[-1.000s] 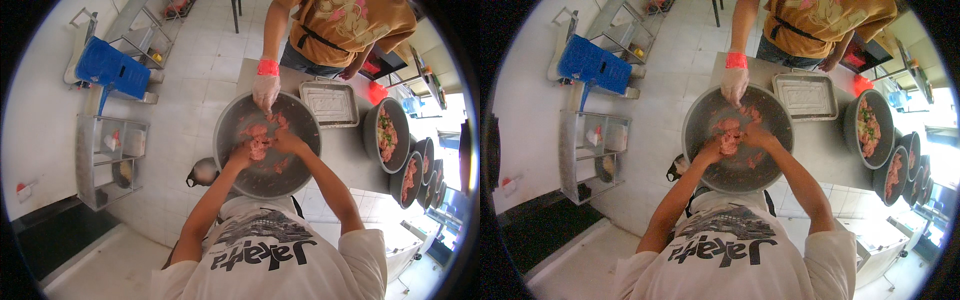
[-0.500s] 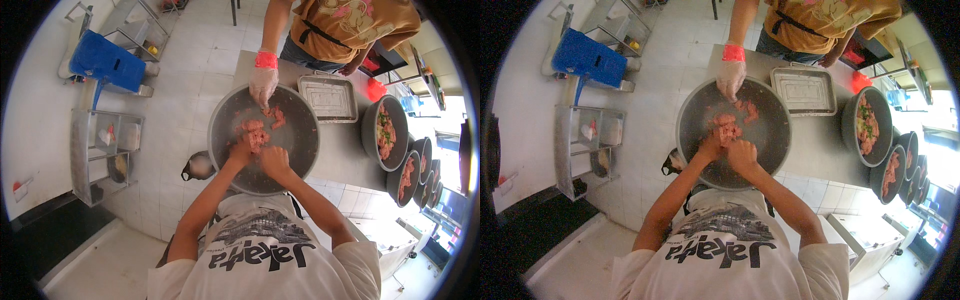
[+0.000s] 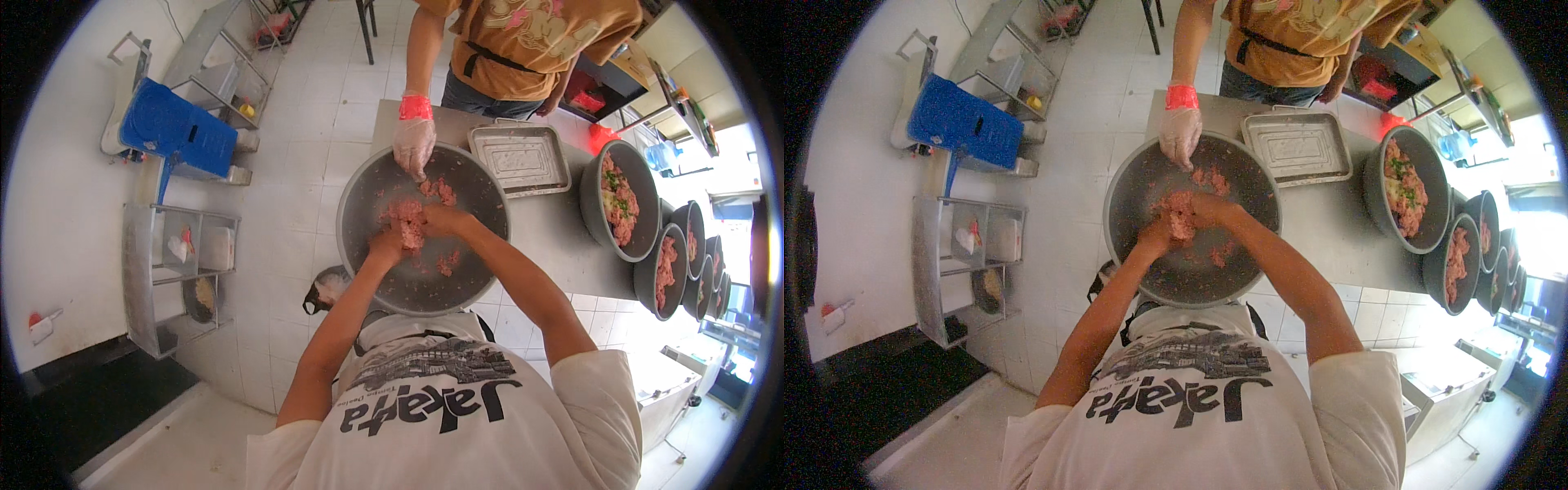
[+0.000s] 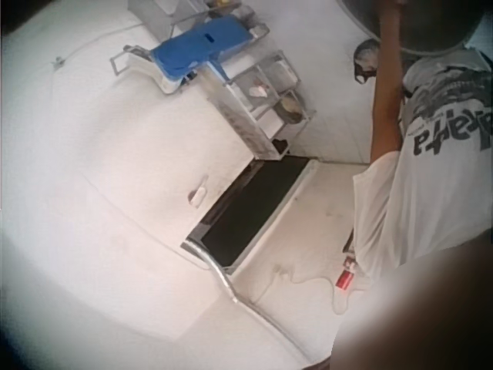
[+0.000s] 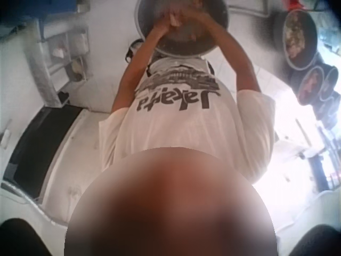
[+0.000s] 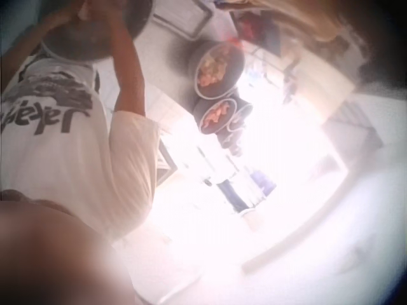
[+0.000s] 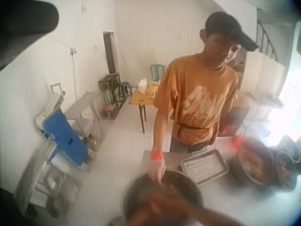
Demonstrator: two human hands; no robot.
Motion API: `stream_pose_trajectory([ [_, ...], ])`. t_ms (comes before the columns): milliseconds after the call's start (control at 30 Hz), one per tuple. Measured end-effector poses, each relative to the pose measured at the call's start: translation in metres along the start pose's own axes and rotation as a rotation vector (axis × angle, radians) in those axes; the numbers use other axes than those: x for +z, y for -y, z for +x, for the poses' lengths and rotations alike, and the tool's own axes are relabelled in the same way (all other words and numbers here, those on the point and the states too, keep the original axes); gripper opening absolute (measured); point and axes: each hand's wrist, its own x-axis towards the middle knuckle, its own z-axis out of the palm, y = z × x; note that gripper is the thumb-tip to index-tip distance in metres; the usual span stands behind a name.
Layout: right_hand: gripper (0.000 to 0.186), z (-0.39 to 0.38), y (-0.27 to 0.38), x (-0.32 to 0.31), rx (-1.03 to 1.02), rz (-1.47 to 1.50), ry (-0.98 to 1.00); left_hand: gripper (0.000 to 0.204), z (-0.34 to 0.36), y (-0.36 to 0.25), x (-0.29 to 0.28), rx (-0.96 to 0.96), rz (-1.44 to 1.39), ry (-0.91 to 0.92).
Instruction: The person mixes ground meat in a large metal bowl using both hands. Another person in a yellow shirt stands nearby and occasionally places portions of the mixed meat into a metal tray. The person continues to knead and combine the meat throughout the clip.
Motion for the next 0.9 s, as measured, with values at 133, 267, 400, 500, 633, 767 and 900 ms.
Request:
stream_pose_trajectory([
  [133, 0.029, 0.008, -0.062, 0.041, -0.198, -0.490, -0.563, 0.102, 0.009, -0.010, -0.001, 0.125, 0.108, -0.256],
  [267, 0.030, 0.006, -0.074, 0.063, 0.015, 0.193, -0.229, 0.068, 0.018, -0.023, -0.001, 0.335, 0.176, -0.422],
  [400, 0.030, 0.008, -0.064, 0.076, 0.041, 0.060, -0.330, 0.042, 0.019, -0.014, 0.006, 0.284, 0.038, -0.463],
  [500, 0.028, 0.016, -0.082, 0.079, 0.109, 0.241, -0.183, 0.036, 0.029, 0.018, 0.010, 0.461, -0.084, -0.401],
  [633, 0.025, 0.018, -0.107, 0.067, 0.163, 0.376, -0.130, 0.030, 0.045, 0.073, 0.003, 0.393, 0.038, -0.154],
  [767, 0.027, -0.002, -0.069, 0.035, 0.304, -0.024, -0.365, 0.034, 0.027, 0.059, -0.003, 0.227, -0.165, -0.217],
  [900, 0.029, -0.047, -0.009, 0.004, 0.450, -0.025, -0.418, 0.052, -0.011, 0.007, -0.034, -0.013, -0.224, -0.068],
])
